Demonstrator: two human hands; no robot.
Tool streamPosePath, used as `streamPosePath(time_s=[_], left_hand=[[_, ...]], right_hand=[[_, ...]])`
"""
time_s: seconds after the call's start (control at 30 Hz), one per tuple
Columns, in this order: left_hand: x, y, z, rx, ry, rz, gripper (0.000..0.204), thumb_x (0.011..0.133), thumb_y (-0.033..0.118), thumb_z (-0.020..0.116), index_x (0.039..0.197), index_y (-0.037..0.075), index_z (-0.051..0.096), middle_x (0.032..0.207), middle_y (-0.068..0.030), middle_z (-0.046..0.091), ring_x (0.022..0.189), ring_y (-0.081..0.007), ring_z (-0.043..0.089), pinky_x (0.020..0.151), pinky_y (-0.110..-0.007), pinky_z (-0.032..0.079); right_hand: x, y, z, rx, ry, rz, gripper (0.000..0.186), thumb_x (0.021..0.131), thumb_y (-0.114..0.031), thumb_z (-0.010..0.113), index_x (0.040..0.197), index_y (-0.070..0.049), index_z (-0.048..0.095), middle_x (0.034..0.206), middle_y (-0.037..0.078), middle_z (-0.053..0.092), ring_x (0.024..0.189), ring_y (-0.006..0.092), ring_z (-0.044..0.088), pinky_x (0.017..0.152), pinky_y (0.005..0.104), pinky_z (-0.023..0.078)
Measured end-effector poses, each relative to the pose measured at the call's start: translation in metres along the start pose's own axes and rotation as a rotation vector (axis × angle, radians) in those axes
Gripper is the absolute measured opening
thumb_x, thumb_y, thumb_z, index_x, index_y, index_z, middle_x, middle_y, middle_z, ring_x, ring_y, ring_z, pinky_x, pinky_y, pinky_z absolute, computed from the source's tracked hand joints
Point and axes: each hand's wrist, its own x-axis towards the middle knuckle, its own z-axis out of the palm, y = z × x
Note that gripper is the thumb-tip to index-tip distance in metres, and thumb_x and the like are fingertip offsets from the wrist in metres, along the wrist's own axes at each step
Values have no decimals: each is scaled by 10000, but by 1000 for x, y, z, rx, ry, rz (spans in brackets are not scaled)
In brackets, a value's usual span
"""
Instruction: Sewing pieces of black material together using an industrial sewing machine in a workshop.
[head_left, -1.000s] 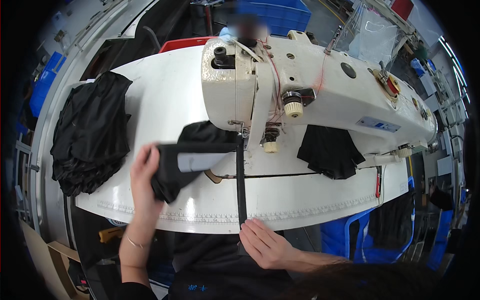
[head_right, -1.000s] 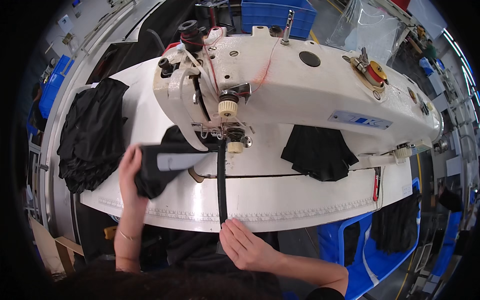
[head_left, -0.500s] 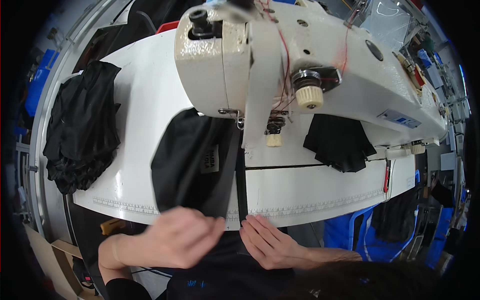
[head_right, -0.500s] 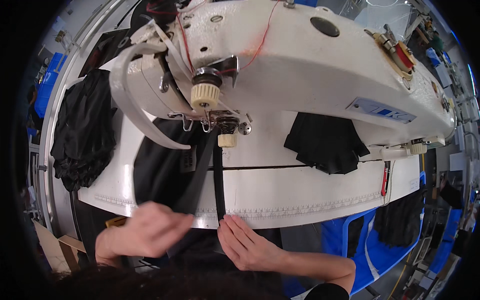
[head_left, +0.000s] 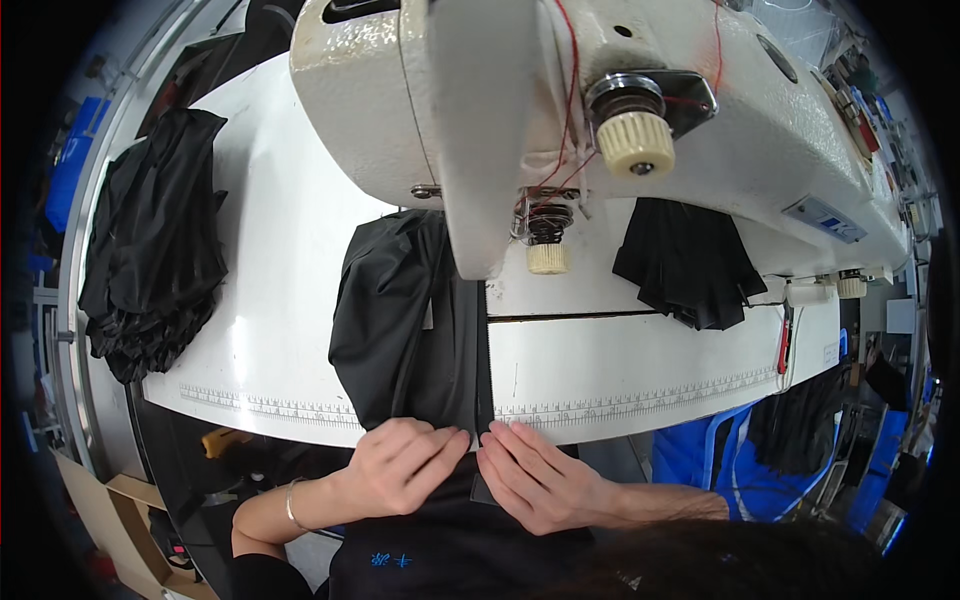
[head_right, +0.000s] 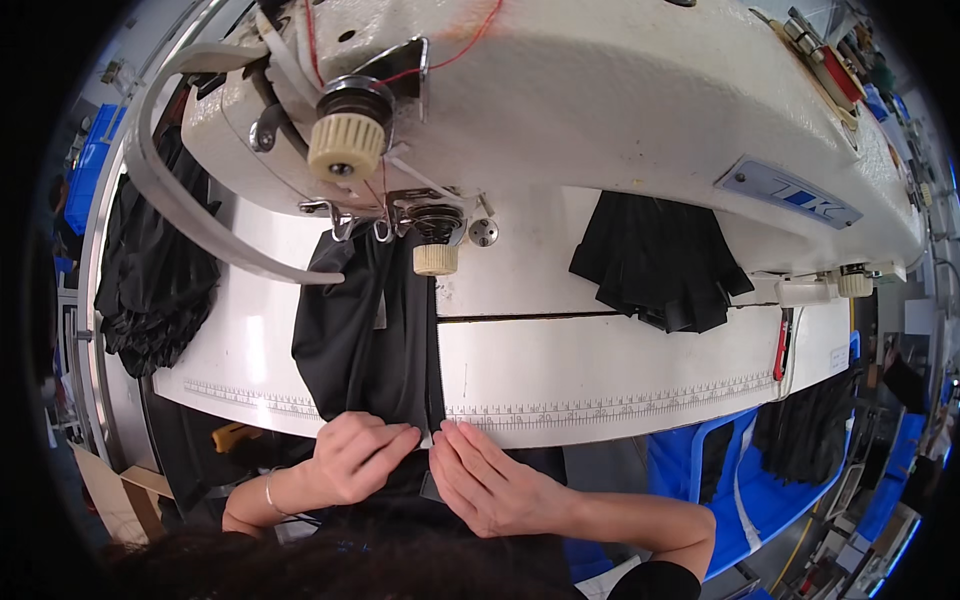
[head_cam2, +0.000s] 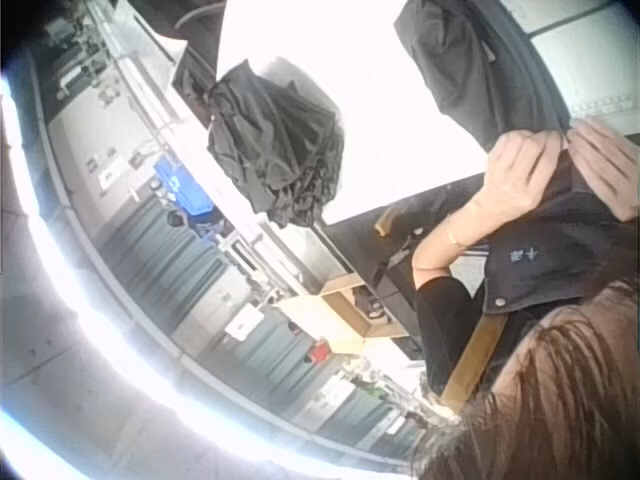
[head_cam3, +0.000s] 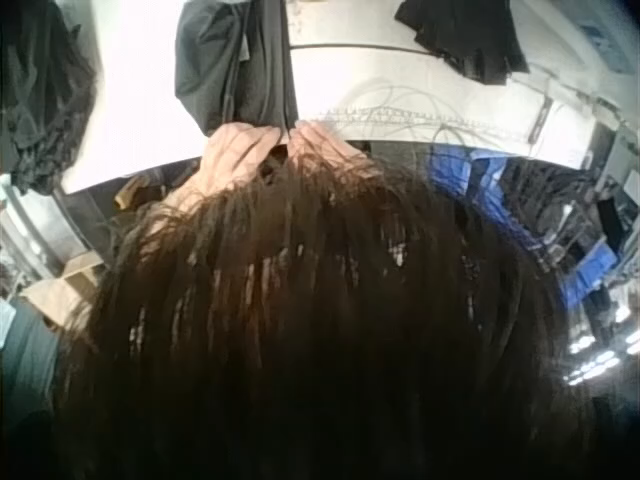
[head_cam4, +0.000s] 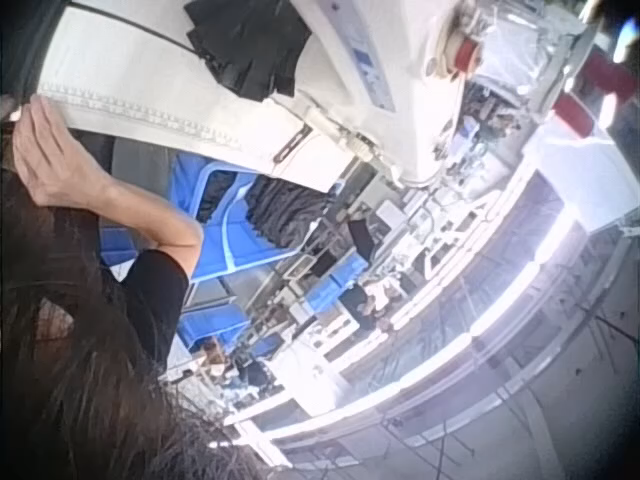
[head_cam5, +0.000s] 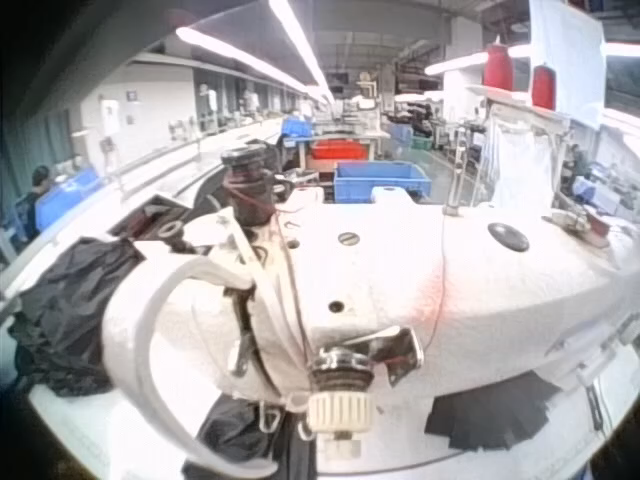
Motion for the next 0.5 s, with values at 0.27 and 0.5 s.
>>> streamPosePath(time_s=[0.27,0.5], left_hand=[[35,-22,-85,-4,146,-251,279,693,-62,630,965,-24,681,1040,-171,671,813,-241,584,677,-288,490],[11,-2,-9,215,-87,169,277,707,33,616,955,-74,679,1094,-214,662,693,-155,533,593,-217,468]], right_hand=[[3,-2,-2,-12,-20,-9,263,806,-120,586,991,56,653,1040,194,651,1019,330,648,958,422,513],[5,-3,2,4,21,44,232,807,-112,601,968,46,654,1015,180,656,1010,325,656,962,423,508]])
